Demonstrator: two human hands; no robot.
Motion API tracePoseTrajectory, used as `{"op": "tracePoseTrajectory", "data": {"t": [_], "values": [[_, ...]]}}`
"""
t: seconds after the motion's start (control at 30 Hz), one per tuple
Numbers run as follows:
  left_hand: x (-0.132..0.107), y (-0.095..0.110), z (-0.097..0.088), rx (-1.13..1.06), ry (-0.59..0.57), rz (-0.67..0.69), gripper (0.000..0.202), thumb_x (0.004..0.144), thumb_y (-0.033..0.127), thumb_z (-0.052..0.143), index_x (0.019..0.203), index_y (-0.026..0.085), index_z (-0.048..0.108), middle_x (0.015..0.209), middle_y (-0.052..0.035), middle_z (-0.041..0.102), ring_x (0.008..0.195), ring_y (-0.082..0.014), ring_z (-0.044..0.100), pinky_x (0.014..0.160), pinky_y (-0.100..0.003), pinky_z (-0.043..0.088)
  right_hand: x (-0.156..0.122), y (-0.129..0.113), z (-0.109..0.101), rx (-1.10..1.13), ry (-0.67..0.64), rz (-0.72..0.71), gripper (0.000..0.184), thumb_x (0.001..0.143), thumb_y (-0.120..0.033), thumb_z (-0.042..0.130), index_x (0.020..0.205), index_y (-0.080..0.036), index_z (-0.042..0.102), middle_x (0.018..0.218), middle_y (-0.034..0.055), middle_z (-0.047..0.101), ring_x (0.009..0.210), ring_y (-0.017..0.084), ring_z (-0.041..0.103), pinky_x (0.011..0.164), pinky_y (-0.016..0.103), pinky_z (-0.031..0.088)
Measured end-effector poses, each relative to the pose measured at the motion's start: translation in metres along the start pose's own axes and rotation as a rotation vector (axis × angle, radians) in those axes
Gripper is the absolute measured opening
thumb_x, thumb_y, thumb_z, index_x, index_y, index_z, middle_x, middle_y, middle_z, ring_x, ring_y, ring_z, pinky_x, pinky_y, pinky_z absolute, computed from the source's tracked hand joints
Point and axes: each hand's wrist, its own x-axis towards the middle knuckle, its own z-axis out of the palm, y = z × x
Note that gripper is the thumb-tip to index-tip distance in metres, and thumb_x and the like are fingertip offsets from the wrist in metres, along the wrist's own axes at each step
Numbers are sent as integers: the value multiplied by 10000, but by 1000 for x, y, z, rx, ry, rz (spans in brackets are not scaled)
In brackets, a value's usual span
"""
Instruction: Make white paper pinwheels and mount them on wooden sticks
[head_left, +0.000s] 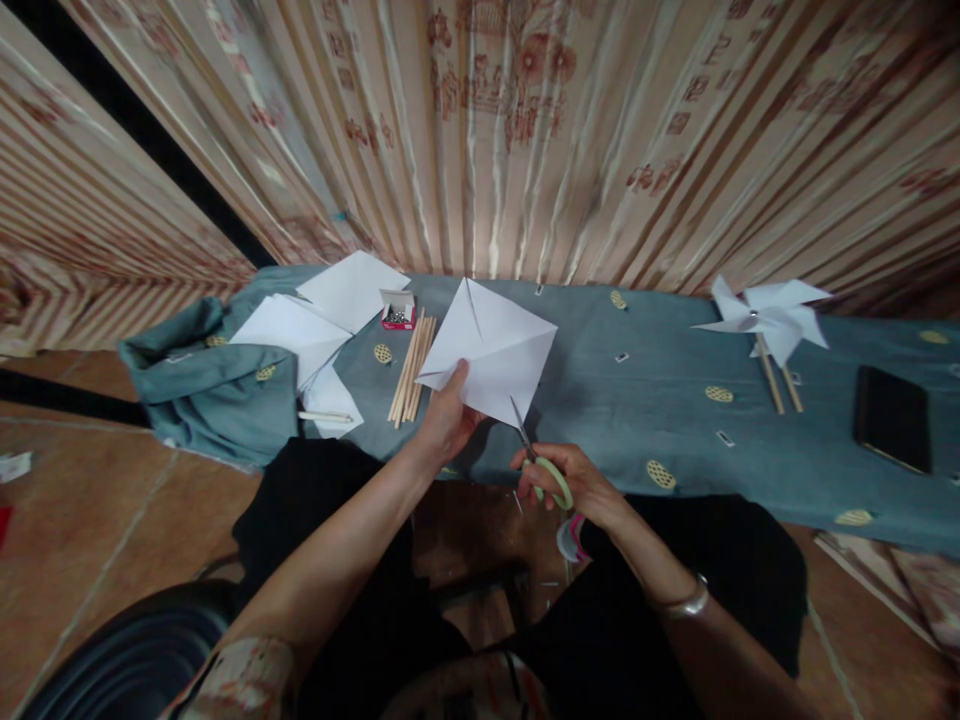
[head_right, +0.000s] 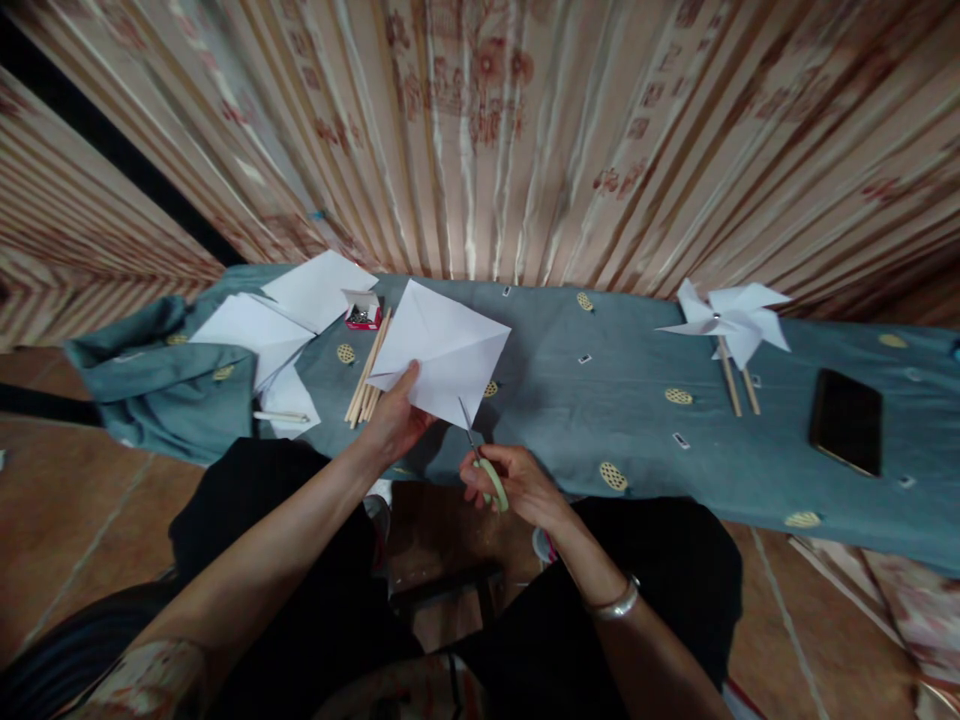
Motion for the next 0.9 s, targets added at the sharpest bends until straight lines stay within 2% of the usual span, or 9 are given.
{"op": "tracePoseTrajectory", "data": {"t": [0.23, 0.43, 0.57, 0.9], "values": [[-1, 1, 0, 1, 16, 18, 313, 904, 234, 560, 1211, 173, 560, 1115, -72, 701, 951, -177, 684, 864, -292, 557, 0, 5, -1, -3, -5, -14, 414, 712, -557, 697, 819, -159, 651, 606, 18, 657, 477, 93, 566, 402, 172, 393], [-1, 0, -1, -3, -6, 27, 357, 869, 259, 619, 1213, 178, 568, 1123, -82, 700, 958, -193, 684, 876, -303, 558, 0, 5, -2, -11, -14, -18, 395, 716, -546, 699, 807, -165, 645, 593, 8, 646, 475, 93, 561, 406, 176, 385], [0, 0, -1, -10, 8, 11, 308, 896, 245, 575, 1196, 171, 577, 1090, -70, 708, 923, -181, 689, 869, -302, 560, 0, 3, 0, -10, -8, -15, 375, 713, -529, 702, 795, -168, 640, 575, -6, 632, 456, 81, 540, 398, 174, 365], [-1, 4, 1, -57, -2, -23, 265, 923, 209, 524, 1177, 157, 578, 1007, -63, 722, 879, -168, 690, 847, -298, 557, 2, -5, 6, 40, 49, 73, 404, 575, -492, 796, 728, -164, 616, 507, -36, 589, 422, 74, 510, 388, 180, 345]]}}
